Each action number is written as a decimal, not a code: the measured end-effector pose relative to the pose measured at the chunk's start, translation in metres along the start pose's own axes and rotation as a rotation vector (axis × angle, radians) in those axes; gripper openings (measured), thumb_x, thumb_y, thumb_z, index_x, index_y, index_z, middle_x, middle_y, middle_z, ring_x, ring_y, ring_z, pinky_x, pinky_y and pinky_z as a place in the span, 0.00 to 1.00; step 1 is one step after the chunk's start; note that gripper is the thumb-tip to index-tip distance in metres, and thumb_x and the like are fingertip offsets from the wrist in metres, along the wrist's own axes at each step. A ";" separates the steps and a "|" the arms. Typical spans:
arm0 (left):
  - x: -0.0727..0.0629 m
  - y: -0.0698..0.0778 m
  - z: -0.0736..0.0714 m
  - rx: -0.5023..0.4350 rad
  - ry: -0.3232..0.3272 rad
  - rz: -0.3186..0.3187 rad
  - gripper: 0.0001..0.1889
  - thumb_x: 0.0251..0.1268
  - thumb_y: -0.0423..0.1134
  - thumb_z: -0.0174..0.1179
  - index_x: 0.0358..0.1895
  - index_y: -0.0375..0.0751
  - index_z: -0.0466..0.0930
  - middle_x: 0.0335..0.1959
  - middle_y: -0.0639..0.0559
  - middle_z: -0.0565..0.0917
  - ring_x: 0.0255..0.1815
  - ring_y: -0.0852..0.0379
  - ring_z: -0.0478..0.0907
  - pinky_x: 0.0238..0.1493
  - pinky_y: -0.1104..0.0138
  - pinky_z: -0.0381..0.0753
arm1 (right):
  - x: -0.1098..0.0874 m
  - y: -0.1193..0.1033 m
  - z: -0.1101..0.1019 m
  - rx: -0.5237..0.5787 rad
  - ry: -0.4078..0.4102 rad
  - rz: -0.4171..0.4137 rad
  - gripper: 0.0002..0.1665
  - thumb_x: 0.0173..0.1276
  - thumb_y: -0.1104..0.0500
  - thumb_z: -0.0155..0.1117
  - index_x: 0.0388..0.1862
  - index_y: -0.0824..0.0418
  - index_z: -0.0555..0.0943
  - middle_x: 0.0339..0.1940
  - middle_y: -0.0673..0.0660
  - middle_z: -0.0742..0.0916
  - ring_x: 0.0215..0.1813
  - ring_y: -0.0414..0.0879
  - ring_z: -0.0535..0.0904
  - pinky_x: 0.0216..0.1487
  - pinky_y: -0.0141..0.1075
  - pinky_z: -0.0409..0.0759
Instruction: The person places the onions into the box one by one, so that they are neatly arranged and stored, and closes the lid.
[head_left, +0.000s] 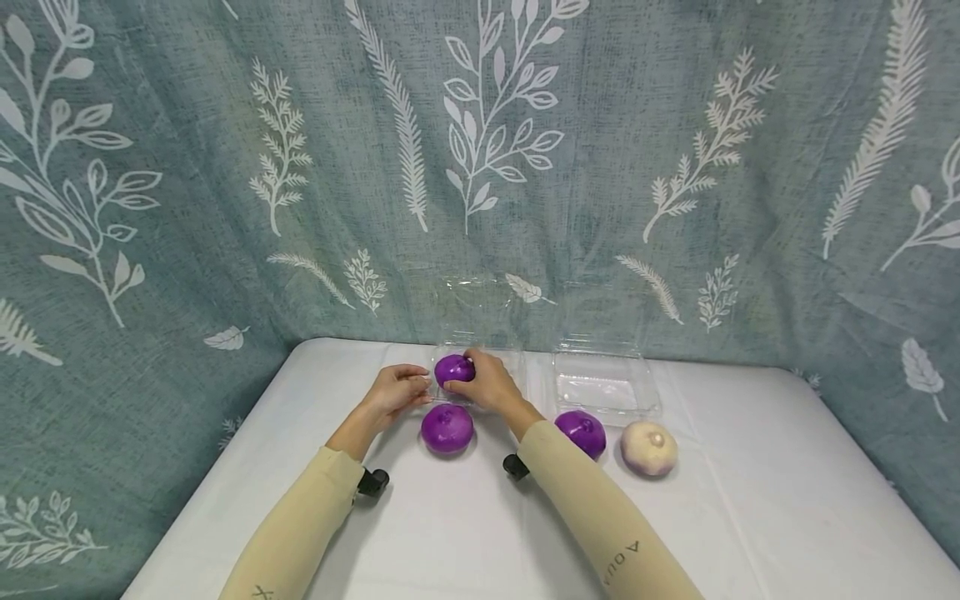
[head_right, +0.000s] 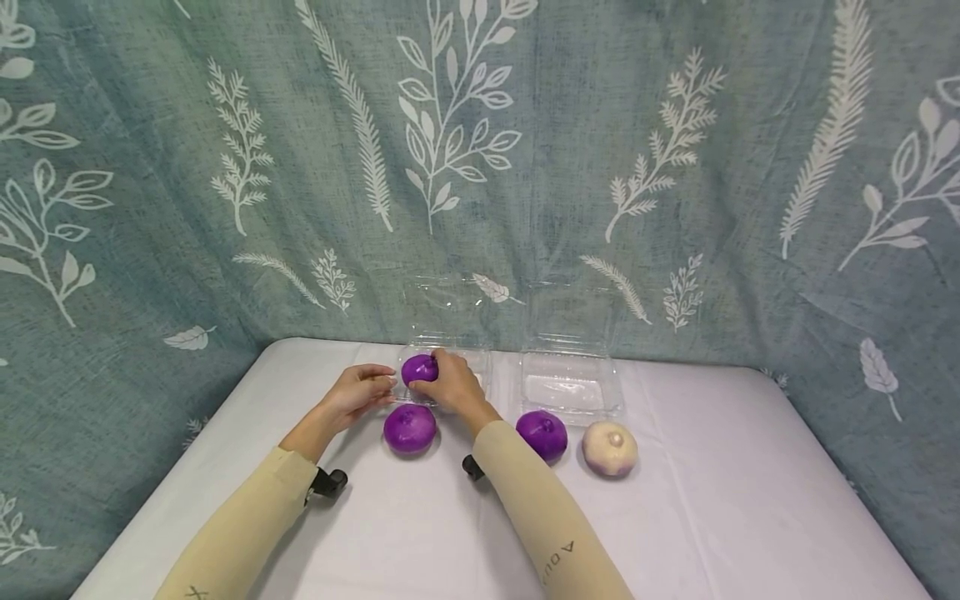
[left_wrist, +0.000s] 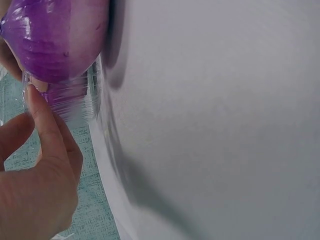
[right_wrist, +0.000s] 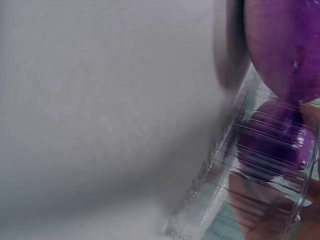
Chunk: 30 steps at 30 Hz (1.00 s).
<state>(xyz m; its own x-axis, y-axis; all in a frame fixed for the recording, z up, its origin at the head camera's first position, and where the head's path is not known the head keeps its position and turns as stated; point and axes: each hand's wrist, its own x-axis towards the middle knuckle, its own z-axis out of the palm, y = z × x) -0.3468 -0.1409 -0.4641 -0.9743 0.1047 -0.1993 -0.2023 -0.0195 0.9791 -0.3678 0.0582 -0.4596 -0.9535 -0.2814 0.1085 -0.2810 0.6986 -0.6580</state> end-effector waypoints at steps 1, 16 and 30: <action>0.000 0.000 0.000 0.000 0.000 0.000 0.21 0.75 0.25 0.55 0.66 0.20 0.68 0.44 0.40 0.79 0.37 0.54 0.83 0.43 0.69 0.90 | 0.000 0.000 0.000 -0.011 -0.007 0.007 0.43 0.65 0.46 0.76 0.71 0.66 0.72 0.63 0.65 0.83 0.63 0.59 0.80 0.67 0.51 0.80; 0.003 0.000 0.000 0.012 0.009 0.002 0.19 0.74 0.25 0.55 0.64 0.20 0.70 0.47 0.33 0.80 0.31 0.57 0.83 0.39 0.71 0.90 | 0.000 -0.003 -0.002 -0.066 -0.010 0.013 0.45 0.65 0.46 0.76 0.74 0.62 0.69 0.65 0.66 0.79 0.68 0.60 0.74 0.70 0.52 0.77; 0.001 0.000 0.000 0.033 0.015 0.004 0.20 0.74 0.26 0.56 0.65 0.21 0.71 0.47 0.35 0.79 0.32 0.57 0.83 0.41 0.70 0.90 | -0.027 -0.005 -0.033 -0.072 -0.009 -0.042 0.44 0.66 0.47 0.75 0.75 0.63 0.69 0.74 0.66 0.73 0.76 0.62 0.65 0.78 0.57 0.66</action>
<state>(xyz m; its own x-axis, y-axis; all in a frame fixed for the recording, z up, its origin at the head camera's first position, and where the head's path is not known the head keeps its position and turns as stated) -0.3473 -0.1404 -0.4640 -0.9765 0.0893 -0.1961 -0.1958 0.0126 0.9806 -0.3442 0.0841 -0.4345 -0.9398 -0.3170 0.1274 -0.3277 0.7314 -0.5980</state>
